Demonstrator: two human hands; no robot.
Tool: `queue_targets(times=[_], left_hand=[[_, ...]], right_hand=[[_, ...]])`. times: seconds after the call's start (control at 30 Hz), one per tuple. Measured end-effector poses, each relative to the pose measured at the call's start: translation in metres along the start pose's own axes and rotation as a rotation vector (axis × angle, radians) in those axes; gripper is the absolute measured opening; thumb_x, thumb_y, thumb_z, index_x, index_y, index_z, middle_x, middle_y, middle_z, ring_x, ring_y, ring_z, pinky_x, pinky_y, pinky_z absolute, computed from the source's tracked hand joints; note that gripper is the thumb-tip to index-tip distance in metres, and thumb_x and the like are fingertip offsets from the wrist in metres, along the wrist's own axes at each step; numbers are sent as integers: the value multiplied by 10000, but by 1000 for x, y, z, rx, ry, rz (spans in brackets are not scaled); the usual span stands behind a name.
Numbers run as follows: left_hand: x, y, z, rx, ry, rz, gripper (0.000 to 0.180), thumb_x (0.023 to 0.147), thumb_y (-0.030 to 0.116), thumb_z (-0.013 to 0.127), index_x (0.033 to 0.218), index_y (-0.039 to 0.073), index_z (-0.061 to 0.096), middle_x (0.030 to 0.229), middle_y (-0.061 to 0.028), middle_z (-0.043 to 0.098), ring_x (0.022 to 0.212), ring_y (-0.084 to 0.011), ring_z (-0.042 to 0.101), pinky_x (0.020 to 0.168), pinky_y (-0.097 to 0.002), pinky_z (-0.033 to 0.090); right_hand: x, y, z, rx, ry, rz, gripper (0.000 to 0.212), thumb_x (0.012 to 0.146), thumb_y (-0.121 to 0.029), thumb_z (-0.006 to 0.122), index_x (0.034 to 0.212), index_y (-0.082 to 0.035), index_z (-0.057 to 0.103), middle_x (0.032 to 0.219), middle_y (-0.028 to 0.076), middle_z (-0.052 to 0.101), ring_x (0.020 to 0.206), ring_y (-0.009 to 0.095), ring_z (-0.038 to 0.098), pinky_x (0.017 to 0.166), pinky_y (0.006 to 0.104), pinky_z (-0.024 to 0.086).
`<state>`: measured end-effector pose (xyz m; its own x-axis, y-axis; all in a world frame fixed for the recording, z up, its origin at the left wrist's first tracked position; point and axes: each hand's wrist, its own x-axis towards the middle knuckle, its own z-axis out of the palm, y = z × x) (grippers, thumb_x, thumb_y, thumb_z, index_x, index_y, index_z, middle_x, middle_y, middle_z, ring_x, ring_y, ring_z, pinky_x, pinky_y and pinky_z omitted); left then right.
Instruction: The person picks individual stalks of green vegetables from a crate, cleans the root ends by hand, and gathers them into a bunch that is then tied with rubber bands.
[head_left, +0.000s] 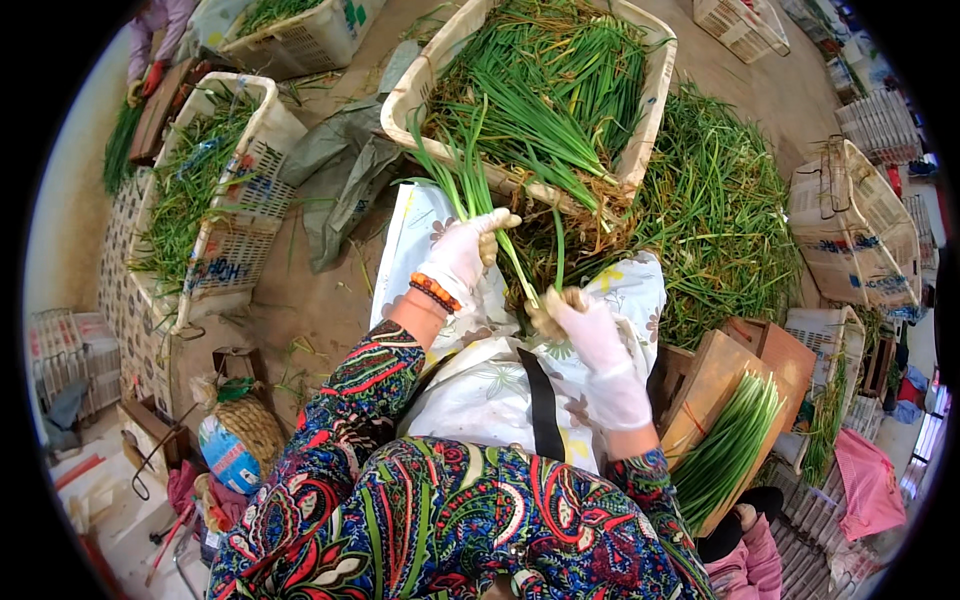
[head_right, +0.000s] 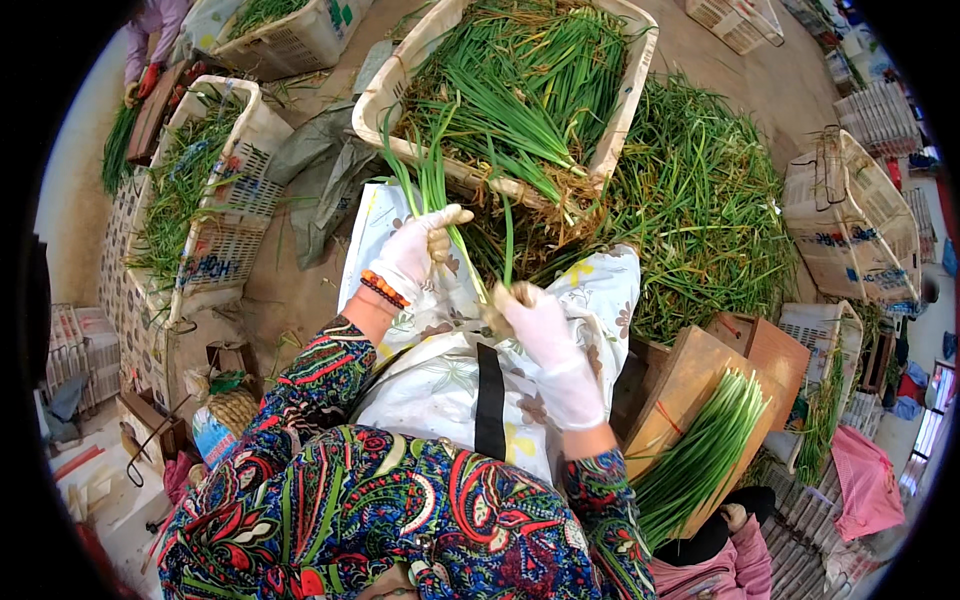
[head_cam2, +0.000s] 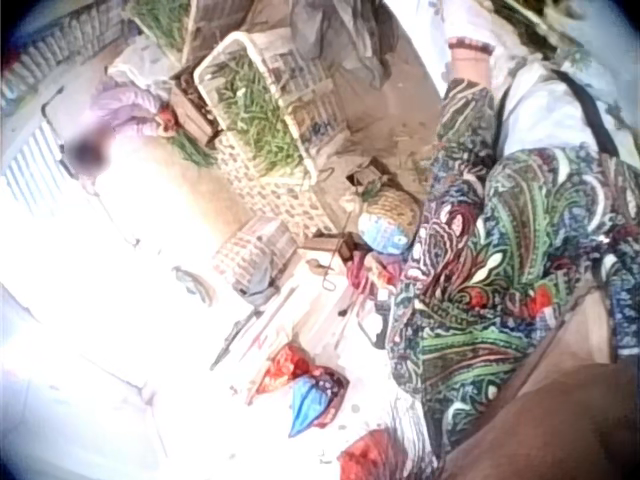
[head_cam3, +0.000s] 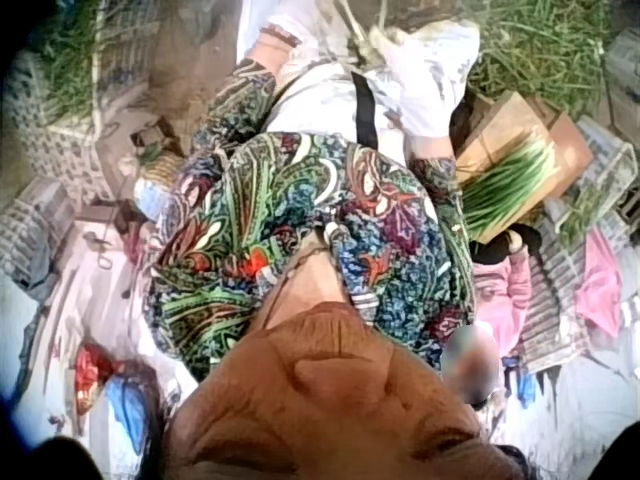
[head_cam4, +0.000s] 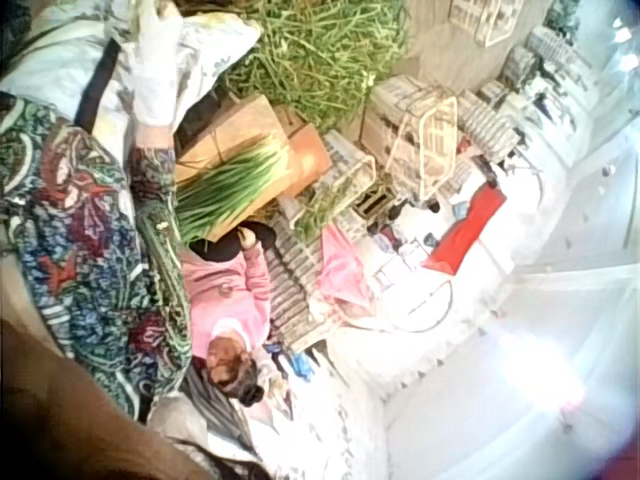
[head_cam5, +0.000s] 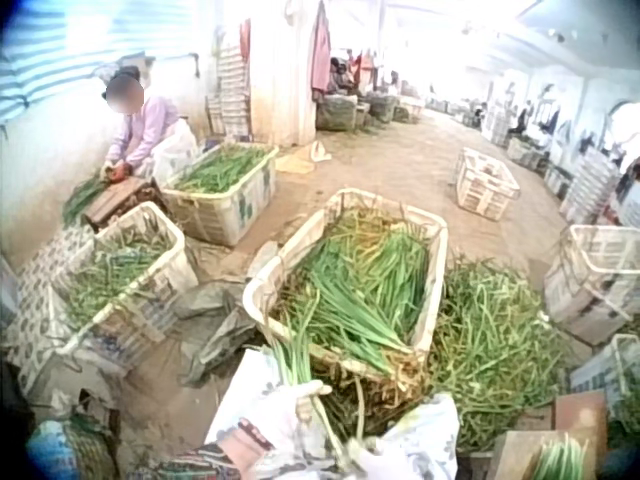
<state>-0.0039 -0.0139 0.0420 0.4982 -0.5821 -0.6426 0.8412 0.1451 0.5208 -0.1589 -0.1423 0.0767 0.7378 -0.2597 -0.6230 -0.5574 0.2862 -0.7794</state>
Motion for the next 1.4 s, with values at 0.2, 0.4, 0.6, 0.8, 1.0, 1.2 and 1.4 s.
queue_targets(times=[0.2,0.4,0.6,0.8,1.0,1.2,1.4], left_hand=[[-5,8,-7,183,109,10,237,842,238,572,910,28,657,486,88,286,409,-58,241,409,-229,205],[-10,-17,19,225,111,-5,216,855,245,557,907,55,645,497,84,339,414,-40,254,406,-193,222],[-33,-12,13,95,-121,-187,254,891,200,498,1043,17,584,614,45,449,462,-56,349,431,-188,271],[-23,-29,17,-16,-68,-157,228,879,157,492,1004,-9,586,887,-94,632,620,-175,593,579,-248,476],[-26,-16,12,162,86,31,196,844,199,557,914,47,659,499,99,339,414,-38,266,399,-208,203],[-13,27,-7,60,-23,91,284,898,235,507,1056,9,577,506,97,287,411,-24,233,387,-193,195],[-17,2,-2,-6,-85,-23,307,907,251,493,1114,36,563,520,96,326,430,-21,316,410,-168,266]], right_hand=[[-17,-2,-43,-1271,374,-152,390,809,-282,585,1092,-22,518,895,176,625,720,317,617,645,378,485],[41,-4,41,-1215,243,-430,318,784,-281,592,1001,-69,496,807,168,617,685,350,604,599,438,482],[34,-7,26,25,18,35,157,879,-159,515,902,-4,508,698,88,633,533,163,610,461,263,489],[40,12,22,363,18,51,142,874,-105,507,951,14,517,837,137,630,606,187,632,502,254,534],[42,24,9,586,164,27,150,882,-143,519,912,4,528,808,103,627,626,173,621,540,256,516],[13,48,-64,-571,-41,152,319,865,-294,551,922,19,560,716,97,611,578,147,590,525,276,480],[-4,-9,8,-470,158,-338,280,861,-251,519,1005,-14,557,795,175,632,708,256,629,651,359,493]])
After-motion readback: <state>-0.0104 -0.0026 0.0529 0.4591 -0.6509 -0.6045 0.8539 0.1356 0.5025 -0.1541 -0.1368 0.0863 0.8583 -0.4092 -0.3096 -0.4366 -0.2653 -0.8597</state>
